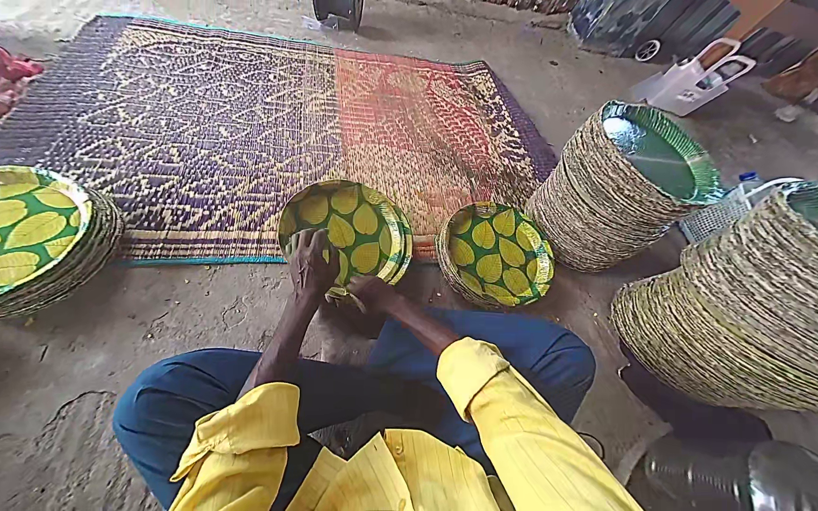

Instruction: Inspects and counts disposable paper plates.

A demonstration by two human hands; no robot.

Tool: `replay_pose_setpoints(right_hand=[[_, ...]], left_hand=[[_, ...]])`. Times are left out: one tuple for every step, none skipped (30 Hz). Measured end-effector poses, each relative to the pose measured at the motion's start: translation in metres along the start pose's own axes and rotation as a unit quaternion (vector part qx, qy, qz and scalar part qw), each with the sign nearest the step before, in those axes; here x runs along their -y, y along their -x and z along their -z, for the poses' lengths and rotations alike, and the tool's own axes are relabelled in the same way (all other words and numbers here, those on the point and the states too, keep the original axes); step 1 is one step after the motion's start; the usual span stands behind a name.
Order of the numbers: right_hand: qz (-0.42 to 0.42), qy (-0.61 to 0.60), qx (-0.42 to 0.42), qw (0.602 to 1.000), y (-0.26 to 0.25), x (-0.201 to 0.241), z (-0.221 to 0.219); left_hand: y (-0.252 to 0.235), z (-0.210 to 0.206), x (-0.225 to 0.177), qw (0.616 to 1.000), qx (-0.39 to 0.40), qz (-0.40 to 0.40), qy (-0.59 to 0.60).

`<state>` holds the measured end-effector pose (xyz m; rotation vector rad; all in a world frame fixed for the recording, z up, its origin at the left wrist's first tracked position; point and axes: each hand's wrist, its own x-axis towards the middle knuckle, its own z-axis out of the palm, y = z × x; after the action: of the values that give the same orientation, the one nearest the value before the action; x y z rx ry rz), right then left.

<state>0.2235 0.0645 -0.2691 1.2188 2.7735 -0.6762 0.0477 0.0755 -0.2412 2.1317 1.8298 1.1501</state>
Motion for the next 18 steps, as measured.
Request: replay_pose_setpoints(right_hand=[[0.000, -0.012, 0.013, 1.000, -0.002, -0.006, -0.005], [-0.006, -0.021, 0.023, 0.999, -0.001, -0.014, -0.004], [-0.017, -0.039, 0.024, 0.999, 0.004, -0.023, 0.000], [-0.039, -0.061, 0.011, 0.997, 0.011, -0.033, 0.007], [-0.079, -0.083, -0.024, 0.993, 0.019, -0.043, 0.016], [-0.146, -0.103, -0.070, 0.981, 0.026, -0.051, 0.026], [-0.223, -0.124, -0.130, 0.958, 0.032, -0.059, 0.034], [-0.297, -0.145, -0.189, 0.925, 0.035, -0.069, 0.037], [-0.363, -0.172, -0.230, 0.886, 0.036, -0.079, 0.037], [-0.412, -0.205, -0.261, 0.849, 0.036, -0.087, 0.032], [-0.441, -0.242, -0.288, 0.815, 0.035, -0.093, 0.022], [-0.455, -0.286, -0.301, 0.788, 0.032, -0.096, 0.011], [-0.460, -0.335, -0.305, 0.764, 0.028, -0.095, 0.002], [-0.459, -0.384, -0.298, 0.744, 0.023, -0.093, -0.005], [-0.452, -0.422, -0.294, 0.729, 0.018, -0.090, -0.009], [-0.439, -0.443, -0.295, 0.724, 0.013, -0.089, -0.011], [-0.426, -0.454, -0.299, 0.723, 0.011, -0.087, -0.008], [-0.411, -0.466, -0.303, 0.722, 0.014, -0.085, -0.005]], left_hand=[[-0.006, 0.002, 0.010, 0.998, 0.014, 0.060, -0.017], [-0.012, 0.003, 0.022, 0.992, 0.030, 0.122, -0.029], [-0.017, 0.002, 0.035, 0.981, 0.049, 0.184, -0.029], [-0.020, -0.002, 0.047, 0.967, 0.074, 0.242, -0.019], [-0.023, -0.006, 0.057, 0.951, 0.095, 0.293, 0.012], [-0.022, -0.012, 0.067, 0.934, 0.107, 0.335, 0.062], [-0.019, -0.018, 0.074, 0.914, 0.112, 0.371, 0.120], [-0.014, -0.025, 0.080, 0.893, 0.115, 0.399, 0.174], [-0.010, -0.031, 0.083, 0.874, 0.119, 0.417, 0.217], [-0.006, -0.035, 0.085, 0.859, 0.121, 0.429, 0.252], [-0.004, -0.037, 0.084, 0.847, 0.132, 0.439, 0.269], [-0.004, -0.034, 0.082, 0.831, 0.143, 0.452, 0.291], [-0.004, -0.027, 0.078, 0.809, 0.149, 0.469, 0.322], [-0.004, -0.022, 0.073, 0.781, 0.147, 0.489, 0.359], [-0.003, -0.020, 0.072, 0.756, 0.149, 0.508, 0.385], [-0.002, -0.020, 0.072, 0.738, 0.152, 0.520, 0.402], [-0.002, -0.020, 0.072, 0.726, 0.155, 0.526, 0.415], [-0.001, -0.022, 0.072, 0.713, 0.155, 0.529, 0.434]])
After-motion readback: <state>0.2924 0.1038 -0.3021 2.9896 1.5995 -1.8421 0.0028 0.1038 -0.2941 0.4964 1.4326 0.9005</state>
